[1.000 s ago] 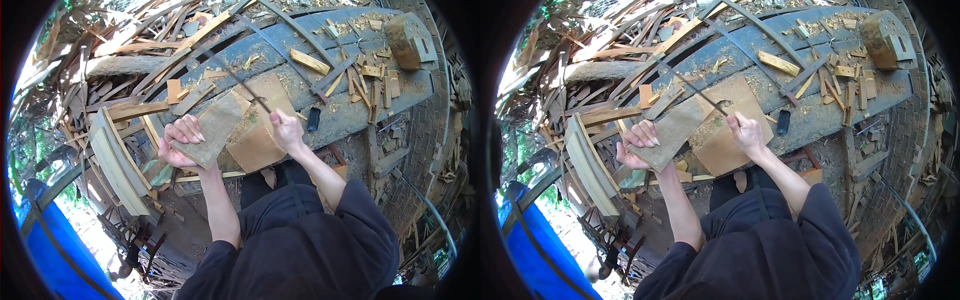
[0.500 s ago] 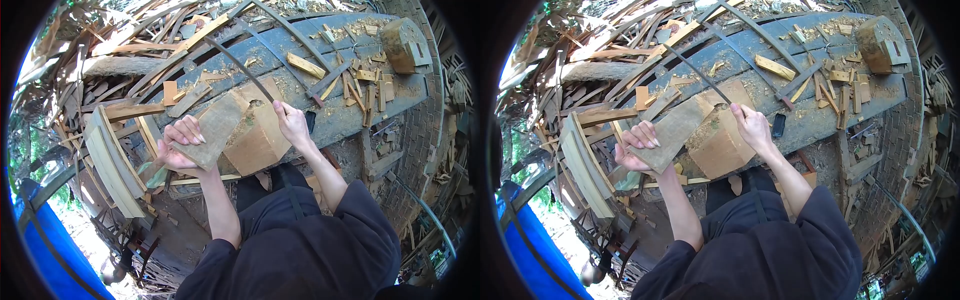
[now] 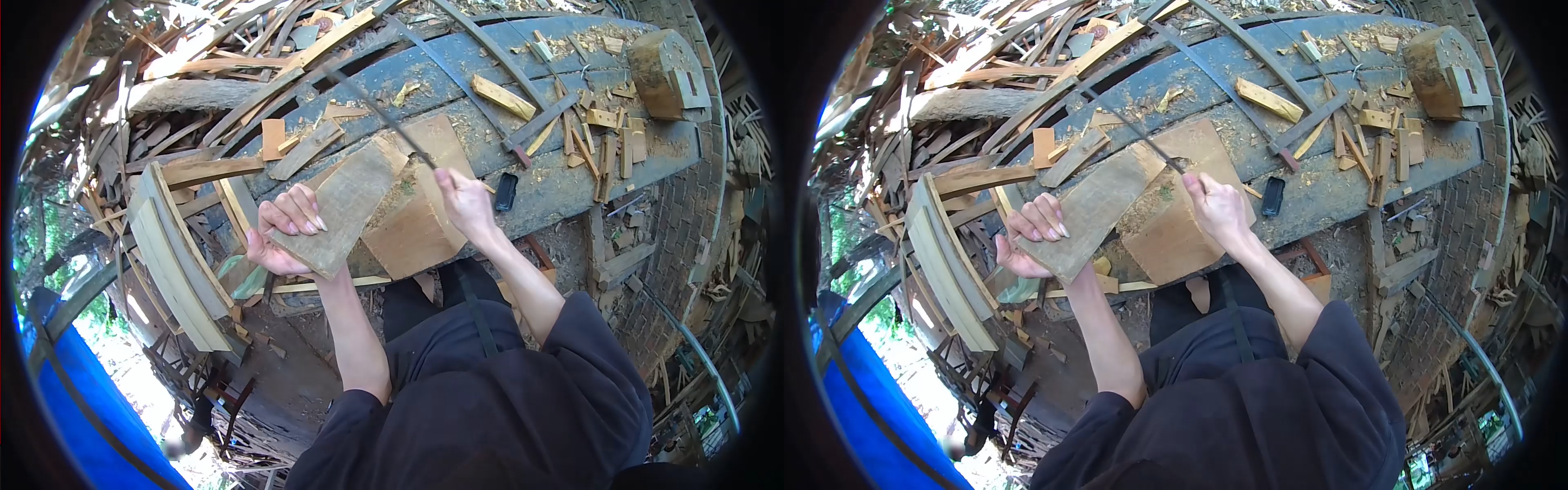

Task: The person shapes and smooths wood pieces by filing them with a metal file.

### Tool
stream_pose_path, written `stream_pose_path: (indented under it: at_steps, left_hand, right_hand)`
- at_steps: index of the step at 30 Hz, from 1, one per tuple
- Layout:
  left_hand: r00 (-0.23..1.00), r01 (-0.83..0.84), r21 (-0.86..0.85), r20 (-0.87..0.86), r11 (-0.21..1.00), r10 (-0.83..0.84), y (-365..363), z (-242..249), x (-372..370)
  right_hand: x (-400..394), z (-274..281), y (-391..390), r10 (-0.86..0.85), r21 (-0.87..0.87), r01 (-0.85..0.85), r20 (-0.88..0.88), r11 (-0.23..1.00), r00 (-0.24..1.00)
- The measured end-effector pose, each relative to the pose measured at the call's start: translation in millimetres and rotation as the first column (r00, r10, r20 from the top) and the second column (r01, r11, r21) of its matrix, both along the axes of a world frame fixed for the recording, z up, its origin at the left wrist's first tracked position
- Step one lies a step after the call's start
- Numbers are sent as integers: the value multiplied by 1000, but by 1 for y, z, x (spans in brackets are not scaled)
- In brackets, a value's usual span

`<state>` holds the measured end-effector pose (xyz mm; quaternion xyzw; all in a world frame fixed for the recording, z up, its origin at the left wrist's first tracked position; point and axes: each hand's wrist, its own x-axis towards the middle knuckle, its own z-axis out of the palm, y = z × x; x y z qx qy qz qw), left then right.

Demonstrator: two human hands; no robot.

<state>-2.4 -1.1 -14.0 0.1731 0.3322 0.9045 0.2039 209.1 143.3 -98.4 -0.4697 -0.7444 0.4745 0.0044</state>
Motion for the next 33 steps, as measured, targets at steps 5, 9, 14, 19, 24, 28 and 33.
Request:
stream_pose_path:
  at_steps: [5,9,14,19,24,28,33]
  left_hand:
    - [1000,21,-13,4,1000,-21,3,2,2]
    - [1000,-18,13,20,1000,18,-1,-2,4]
    - [1000,-29,-22,-7,999,29,3,4,3]
    - [999,-36,12,17,999,36,-2,-3,5]
    - [1000,-9,-11,-9,1000,9,0,2,7]
    - [1000,-18,-3,0,1000,18,1,-1,6]
    - [1000,-20,-34,-15,999,19,2,2,11]
  right_hand:
    - [-8,-13,8,123,63,-133,142,989,982]
    - [-12,22,14,-11,-1,11,-47,1000,999]
    - [8,-56,7,201,125,-226,185,966,962]
    - [-2,3,13,29,80,-24,-69,996,997]
    - [17,-59,-5,173,87,-190,180,978,968]
    - [0,12,12,120,51,-121,25,991,992]
    - [19,-64,-10,161,42,-171,189,984,969]
